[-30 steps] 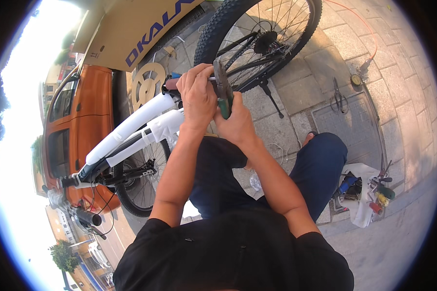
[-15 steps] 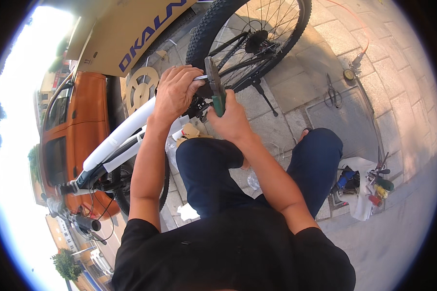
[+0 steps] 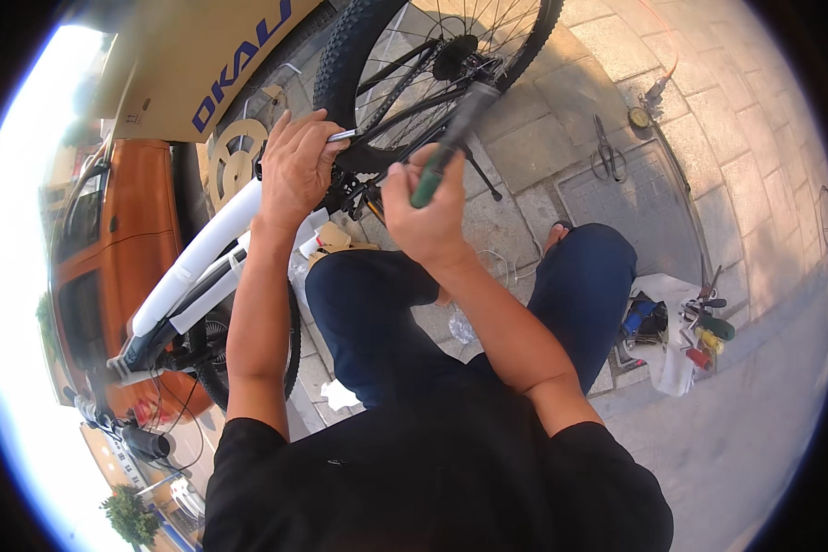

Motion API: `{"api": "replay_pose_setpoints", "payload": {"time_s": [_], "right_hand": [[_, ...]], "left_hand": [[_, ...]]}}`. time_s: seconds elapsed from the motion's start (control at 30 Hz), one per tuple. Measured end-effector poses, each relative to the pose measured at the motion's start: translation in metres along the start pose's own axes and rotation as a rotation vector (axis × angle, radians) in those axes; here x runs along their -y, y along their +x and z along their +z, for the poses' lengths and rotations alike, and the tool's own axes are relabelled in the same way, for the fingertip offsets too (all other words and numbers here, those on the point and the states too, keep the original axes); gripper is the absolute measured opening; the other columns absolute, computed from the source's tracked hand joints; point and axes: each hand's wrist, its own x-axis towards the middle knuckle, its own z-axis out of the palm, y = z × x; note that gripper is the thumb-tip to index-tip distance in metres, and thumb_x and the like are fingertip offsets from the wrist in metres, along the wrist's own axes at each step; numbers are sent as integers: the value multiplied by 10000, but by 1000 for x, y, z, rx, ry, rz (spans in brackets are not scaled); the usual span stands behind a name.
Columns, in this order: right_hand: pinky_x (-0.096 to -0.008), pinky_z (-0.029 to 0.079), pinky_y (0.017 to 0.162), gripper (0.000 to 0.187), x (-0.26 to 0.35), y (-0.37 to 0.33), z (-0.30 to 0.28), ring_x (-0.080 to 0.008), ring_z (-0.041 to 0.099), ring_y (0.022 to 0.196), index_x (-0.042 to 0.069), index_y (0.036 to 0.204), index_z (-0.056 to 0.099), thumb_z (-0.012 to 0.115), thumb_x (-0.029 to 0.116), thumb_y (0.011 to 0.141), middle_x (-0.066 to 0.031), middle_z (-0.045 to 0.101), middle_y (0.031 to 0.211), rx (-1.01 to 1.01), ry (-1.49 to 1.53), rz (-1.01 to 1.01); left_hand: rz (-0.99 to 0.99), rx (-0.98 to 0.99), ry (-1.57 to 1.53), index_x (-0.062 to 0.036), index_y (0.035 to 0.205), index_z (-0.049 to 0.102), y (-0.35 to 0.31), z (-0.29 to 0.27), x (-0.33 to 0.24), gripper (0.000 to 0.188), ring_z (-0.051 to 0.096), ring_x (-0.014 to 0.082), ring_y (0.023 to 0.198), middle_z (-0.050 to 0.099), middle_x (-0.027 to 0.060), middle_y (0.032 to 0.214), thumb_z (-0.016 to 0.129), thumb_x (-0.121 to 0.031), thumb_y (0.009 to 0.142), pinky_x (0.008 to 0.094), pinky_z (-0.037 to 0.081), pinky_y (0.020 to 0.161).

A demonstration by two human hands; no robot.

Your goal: The person assembles a bicycle by attaching the seat post and saddle. They use pliers to tighten a bolt on the seat post and then secure the saddle onto the post.

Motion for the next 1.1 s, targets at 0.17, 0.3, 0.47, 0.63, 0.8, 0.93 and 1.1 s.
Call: {"api": "replay_pose_setpoints", "payload": {"time_s": [0.17,0.3,0.47,0.63,0.8,0.93,1.1], "right_hand": [[-249,459,605,250,-18,9,-30,-58,557,687,14,1160,559,719,69,975,12,552,798,148,-19,138],[-222,443,656,282,-31,1,-48,-34,538,763,25,1159,569,762,90,964,20,562,888,127,29,69],[-233,442,671,288,-37,-2,-43,-47,533,777,36,1144,569,775,100,953,22,556,906,133,-45,111],[-243,436,678,262,-40,2,-47,-49,508,762,52,1104,569,772,103,947,37,538,877,166,-97,101],[-241,424,677,235,-46,0,-44,-43,489,752,70,1056,558,764,97,947,49,528,838,209,-82,104],[-244,424,672,231,-45,-4,-39,-41,487,750,71,1041,553,763,99,949,47,528,834,228,-77,119],[-243,424,670,218,-45,-5,-38,-43,488,745,70,1027,554,757,104,955,44,525,829,242,-79,138]], "left_hand": [[-12,15,-16,-122,1047,717,0,-2,-2,165,717,285,1179,777,63,1052,750,-263,969,614,459,1129],[43,11,-8,-134,1070,721,1,-5,-16,152,654,239,850,674,8,867,759,-212,946,434,485,897],[37,-37,-23,-176,1077,729,3,-1,-24,180,621,198,829,617,-17,817,786,-215,910,375,422,835],[16,-23,-2,-192,1073,729,4,1,-19,177,621,197,832,613,-24,816,789,-222,908,378,422,822],[22,1,-1,-191,1054,723,6,0,-18,173,616,179,811,601,-41,795,781,-302,935,369,420,800],[33,-12,-1,-194,1053,725,7,-2,-19,177,616,181,813,596,-41,790,795,-281,917,368,422,801],[30,-36,-12,-187,1082,738,7,-7,-20,219,616,192,813,604,-32,794,813,-239,883,373,425,805]]}}
